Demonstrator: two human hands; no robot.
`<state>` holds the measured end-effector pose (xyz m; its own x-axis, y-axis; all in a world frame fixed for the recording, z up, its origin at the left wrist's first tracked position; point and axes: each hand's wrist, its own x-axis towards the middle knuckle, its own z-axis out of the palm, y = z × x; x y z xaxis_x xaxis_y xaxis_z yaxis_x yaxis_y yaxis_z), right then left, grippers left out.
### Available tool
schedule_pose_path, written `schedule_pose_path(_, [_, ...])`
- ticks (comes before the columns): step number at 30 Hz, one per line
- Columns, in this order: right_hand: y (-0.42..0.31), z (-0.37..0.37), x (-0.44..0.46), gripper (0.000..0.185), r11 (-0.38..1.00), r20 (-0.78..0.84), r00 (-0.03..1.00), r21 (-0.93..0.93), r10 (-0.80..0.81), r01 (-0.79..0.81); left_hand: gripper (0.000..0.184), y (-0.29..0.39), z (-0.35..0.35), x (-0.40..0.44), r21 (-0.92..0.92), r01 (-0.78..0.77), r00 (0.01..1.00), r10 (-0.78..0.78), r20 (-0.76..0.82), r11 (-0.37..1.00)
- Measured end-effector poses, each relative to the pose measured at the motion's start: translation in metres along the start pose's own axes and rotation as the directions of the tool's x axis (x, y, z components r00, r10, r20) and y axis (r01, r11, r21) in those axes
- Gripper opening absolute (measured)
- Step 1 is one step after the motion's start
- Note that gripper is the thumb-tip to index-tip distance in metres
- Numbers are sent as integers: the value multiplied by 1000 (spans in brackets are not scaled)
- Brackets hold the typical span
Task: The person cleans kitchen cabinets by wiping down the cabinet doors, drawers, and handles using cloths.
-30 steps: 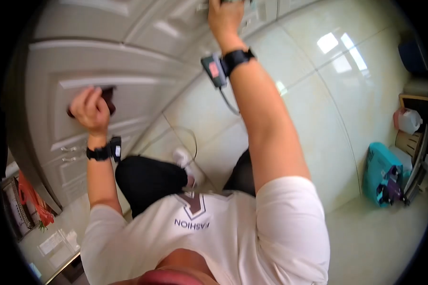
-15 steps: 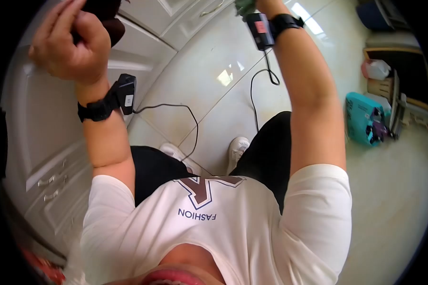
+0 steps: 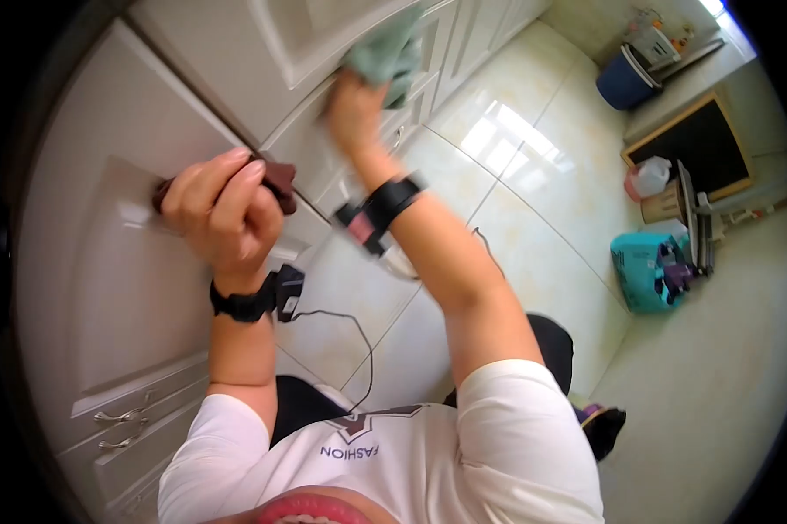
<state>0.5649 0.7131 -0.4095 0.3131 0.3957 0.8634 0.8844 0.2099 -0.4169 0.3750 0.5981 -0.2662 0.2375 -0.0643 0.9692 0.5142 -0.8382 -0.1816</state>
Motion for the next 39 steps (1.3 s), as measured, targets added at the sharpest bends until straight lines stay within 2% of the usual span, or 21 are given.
schedule_pose_path(1, [-67, -21, -3, 41, 801, -38, 927, 517, 372, -301, 18, 3, -4, -1, 31, 12, 998, -13, 56, 999])
schedule_pose_path(2, [-97, -17, -21, 42, 685, -74, 857, 638, 511, -353, 19, 7, -4, -3, 49, 24, 991, -30, 129, 999])
schedule_pose_path(4, [-124, -33, -55, 44, 990, 127, 990, 119, 60, -75, 18, 16, -12, -7, 50, 26, 983, -34, 178, 998])
schedule_pose_path(6, [-140, -52, -28, 45, 623, 144, 882, 657, 448, -424, 19, 16, -19, 0, 75, -59, 951, 33, 306, 995])
schedule_pose_path(7, [-132, -52, -17, 45, 602, 104, 889, 700, 446, -384, 19, 14, -23, 9, 129, -106, 938, 56, 342, 986])
schedule_pose_path(9, [-93, -26, 12, 47, 657, 129, 850, 579, 510, -482, 20, 12, -24, 24, 254, -91, 953, 10, 304, 963])
schedule_pose_path(13, [-3, -29, 123, 52, 362, 107, 509, 581, 854, -729, 22, 20, -11, 39, 462, -171, 969, 63, 240, 870])
schedule_pose_path(14, [36, -14, 131, 51, 530, -10, 636, 564, 772, -634, 23, 25, -8, 42, 483, -219, 954, 82, 288, 848])
schedule_pose_path(17, [127, -1, 148, 52, 401, -31, 559, 729, 829, -555, 23, 29, -4, 43, 467, -330, 887, 100, 451, 821])
schedule_pose_path(20, [197, 18, 106, 59, 360, 139, 549, 620, 824, -697, 19, 21, -20, 25, 576, -336, 861, -4, 509, 745])
schedule_pose_path(23, [216, 30, 88, 61, 63, 325, 276, 537, 905, -841, 20, 11, -32, 6, 643, -332, 873, -34, 487, 691])
schedule_pose_path(26, [211, 46, 79, 57, 134, 105, 258, 636, 961, -760, 25, 9, -31, -1, 686, -393, 874, 17, 485, 612])
schedule_pose_path(27, [217, 55, 73, 52, 212, 152, 378, 614, 913, -760, 28, 12, -22, 6, 709, -390, 874, -6, 486, 588])
schedule_pose_path(29, [187, 36, 95, 36, 461, -62, 543, 613, 838, -641, 31, 15, -12, 14, 725, -356, 874, -65, 481, 589])
schedule_pose_path(30, [163, 16, 110, 25, 511, -49, 636, 644, 770, -570, 32, 14, -12, 14, 708, -361, 864, -67, 498, 607])
schedule_pose_path(31, [142, 21, 119, 19, 287, -61, 586, 910, 808, -301, 33, 14, -11, 14, 695, -367, 859, -62, 509, 618])
schedule_pose_path(32, [117, -9, 126, 33, 443, 19, 748, 795, 664, -414, 34, 13, -12, 13, 682, -379, 851, -54, 523, 625])
schedule_pose_path(35, [46, -34, 114, 76, 576, 105, 897, 733, 430, -362, 35, 14, -15, 11, 687, -365, 857, -62, 512, 628])
schedule_pose_path(36, [24, -36, 95, 85, 799, 16, 973, 568, 228, -197, 35, 13, -14, 13, 697, -350, 862, -76, 501, 626])
schedule_pose_path(37, [1, -46, 77, 74, 748, 113, 977, 628, 183, -213, 33, 14, -11, 13, 708, -308, 885, -81, 458, 635])
schedule_pose_path(39, [-28, -80, 54, 60, 906, 289, 912, 390, -292, 166, 29, 15, -5, 4, 749, -222, 928, -99, 358, 624])
